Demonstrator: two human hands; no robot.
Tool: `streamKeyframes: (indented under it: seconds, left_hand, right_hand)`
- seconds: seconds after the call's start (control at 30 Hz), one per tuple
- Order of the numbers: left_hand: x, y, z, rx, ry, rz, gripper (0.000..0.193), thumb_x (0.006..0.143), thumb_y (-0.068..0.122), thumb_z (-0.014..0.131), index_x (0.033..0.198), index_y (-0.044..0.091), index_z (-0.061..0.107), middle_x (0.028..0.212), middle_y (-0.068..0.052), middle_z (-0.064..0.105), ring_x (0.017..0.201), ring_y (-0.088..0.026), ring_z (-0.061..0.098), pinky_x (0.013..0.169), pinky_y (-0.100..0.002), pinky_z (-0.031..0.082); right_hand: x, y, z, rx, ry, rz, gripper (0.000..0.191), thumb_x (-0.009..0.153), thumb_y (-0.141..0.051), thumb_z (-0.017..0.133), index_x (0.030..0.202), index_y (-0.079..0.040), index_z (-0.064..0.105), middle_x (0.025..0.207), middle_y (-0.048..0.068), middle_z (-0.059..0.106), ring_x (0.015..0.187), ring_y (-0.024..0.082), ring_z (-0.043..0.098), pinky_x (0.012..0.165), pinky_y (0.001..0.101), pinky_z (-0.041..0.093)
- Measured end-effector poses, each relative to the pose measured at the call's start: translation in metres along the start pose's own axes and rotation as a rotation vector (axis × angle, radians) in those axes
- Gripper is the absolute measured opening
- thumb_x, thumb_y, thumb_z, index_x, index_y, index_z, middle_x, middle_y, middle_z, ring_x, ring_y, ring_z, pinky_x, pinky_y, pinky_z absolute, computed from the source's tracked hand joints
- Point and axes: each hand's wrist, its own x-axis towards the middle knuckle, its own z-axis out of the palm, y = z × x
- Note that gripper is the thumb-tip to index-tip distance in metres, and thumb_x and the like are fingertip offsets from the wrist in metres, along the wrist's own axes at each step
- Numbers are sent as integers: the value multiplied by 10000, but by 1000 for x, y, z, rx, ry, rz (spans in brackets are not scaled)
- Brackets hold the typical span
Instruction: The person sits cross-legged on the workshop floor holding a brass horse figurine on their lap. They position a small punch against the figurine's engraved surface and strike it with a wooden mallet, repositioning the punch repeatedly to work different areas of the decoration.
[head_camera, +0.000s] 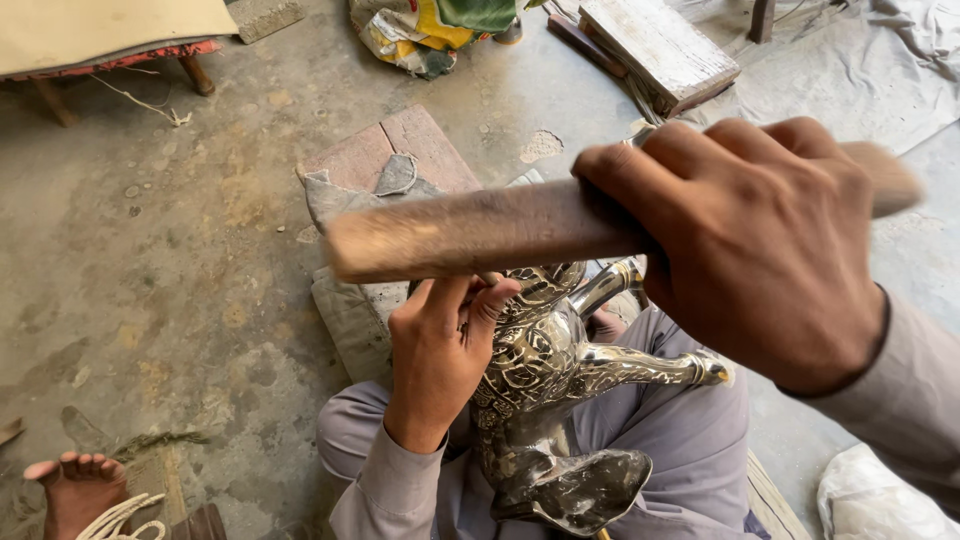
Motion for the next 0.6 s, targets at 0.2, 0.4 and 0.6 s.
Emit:
streamKeyframes:
  seconds: [0.2, 0.4, 0.6]
  left_hand:
    - [2, 1, 0, -60, 11, -93, 249, 998, 262, 720, 1103, 64, 611, 853, -35, 706, 672, -77, 695, 529, -253, 497]
    - [0, 3, 1, -38, 24, -96, 249, 992, 277, 720, 1063, 57, 629, 842, -30, 709, 632, -84, 662, 533, -255, 498]
    - [-1, 1, 2, -5, 15, -53, 276, 995, 317, 684, 1078, 56, 651, 861, -30, 715, 672, -91, 698, 536, -253, 525]
  right_hand:
    - [-3, 4, -2, 381, 73, 46, 541, 745, -44, 721, 1273, -57, 606, 1013, 128, 707, 820, 321, 693, 657, 437, 529]
    - [-1, 6, 7, 142, 40, -18, 462, 798, -55, 714, 1249, -118, 638, 950, 77, 723, 733, 245, 692, 624, 392, 531]
    - [1, 6, 3, -47, 2, -27, 412, 823, -93, 755, 1221, -175, 686, 906, 35, 730, 689, 203, 677, 624, 372, 499]
